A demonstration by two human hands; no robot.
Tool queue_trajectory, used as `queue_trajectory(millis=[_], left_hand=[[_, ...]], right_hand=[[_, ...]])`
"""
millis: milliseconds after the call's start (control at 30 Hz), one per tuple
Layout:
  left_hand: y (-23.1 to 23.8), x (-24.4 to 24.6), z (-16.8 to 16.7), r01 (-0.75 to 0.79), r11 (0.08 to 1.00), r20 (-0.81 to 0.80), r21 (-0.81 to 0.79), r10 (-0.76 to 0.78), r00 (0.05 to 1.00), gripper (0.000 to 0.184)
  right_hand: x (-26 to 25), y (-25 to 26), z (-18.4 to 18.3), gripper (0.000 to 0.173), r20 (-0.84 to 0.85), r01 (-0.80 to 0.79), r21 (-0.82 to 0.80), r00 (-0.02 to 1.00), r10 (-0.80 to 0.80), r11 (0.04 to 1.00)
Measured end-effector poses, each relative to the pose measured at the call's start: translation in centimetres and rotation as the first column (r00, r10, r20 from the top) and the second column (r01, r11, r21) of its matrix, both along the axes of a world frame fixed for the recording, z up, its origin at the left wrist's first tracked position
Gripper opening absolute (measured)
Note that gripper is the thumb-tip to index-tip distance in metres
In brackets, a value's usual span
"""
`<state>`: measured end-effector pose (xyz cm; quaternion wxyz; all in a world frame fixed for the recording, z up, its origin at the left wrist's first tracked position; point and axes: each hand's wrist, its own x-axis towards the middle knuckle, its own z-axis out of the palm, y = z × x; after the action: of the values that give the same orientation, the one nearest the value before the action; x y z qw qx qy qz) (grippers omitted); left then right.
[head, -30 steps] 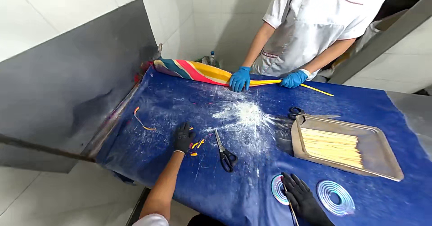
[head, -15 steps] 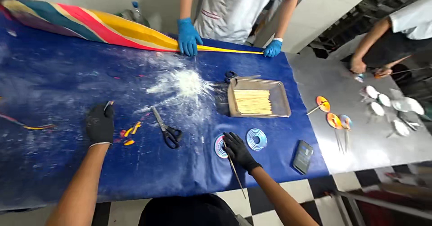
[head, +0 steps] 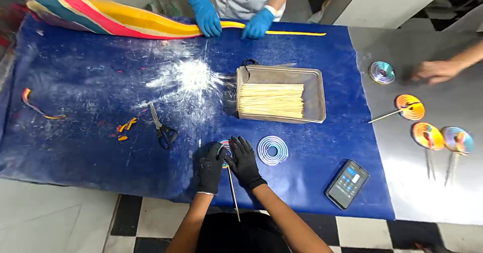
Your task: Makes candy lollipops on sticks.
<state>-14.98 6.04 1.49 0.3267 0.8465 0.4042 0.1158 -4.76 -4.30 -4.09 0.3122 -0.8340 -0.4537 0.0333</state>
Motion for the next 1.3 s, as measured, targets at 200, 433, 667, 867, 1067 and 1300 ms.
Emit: queue_trajectory(millis=[200, 433, 667, 867, 1067, 1300], left_hand=[[-1.4, 1.5, 0.8, 0.012, 0.998, -0.153, 0.056, -0.004, 0.988, 0.037], [-2.3, 4.5, 4.3, 0.055, 0.998, -0.469, 0.009, -0.044, 0.882, 0.033], [-0.1, -1.7, 1.1, -0.033, 0.917, 0.035, -0.397, 0.051, 0.998, 0.038], [-1.3, -1.3, 1.0, 0.046, 0.999, 0.007, -0.005, -0.046, 0.999, 0.041], [-1.4, -0.3, 0.2, -0.008, 1.0, 0.002, -0.025, 0.008, 1.0, 0.03], [-1.0, -1.0, 0.0, 0.031, 0.988, -0.038, -0.152, -0.037, 0.999, 0.029]], right_hand=[[0.2, 0.0, -0.1, 0.056, 0.01, -0.032, -0.006, 0.999, 0.032, 0.999], [0.6, 0.3, -0.3, 0.044, 0.088, -0.137, 0.002, 0.987, 0.137, 0.991], [1.6, 0.0, 0.1, 0.056, 0.107, -0.262, -0.03, 0.959, 0.264, 0.965], [2.3, -0.4, 0.8, 0.1, 0.098, -0.328, -0.12, 0.935, 0.34, 0.937], [2.2, -0.3, 0.7, 0.098, 0.118, -0.318, -0.128, 0.936, 0.333, 0.939], [2.1, -0.1, 0.8, 0.096, 0.086, -0.314, -0.143, 0.941, 0.328, 0.939]])
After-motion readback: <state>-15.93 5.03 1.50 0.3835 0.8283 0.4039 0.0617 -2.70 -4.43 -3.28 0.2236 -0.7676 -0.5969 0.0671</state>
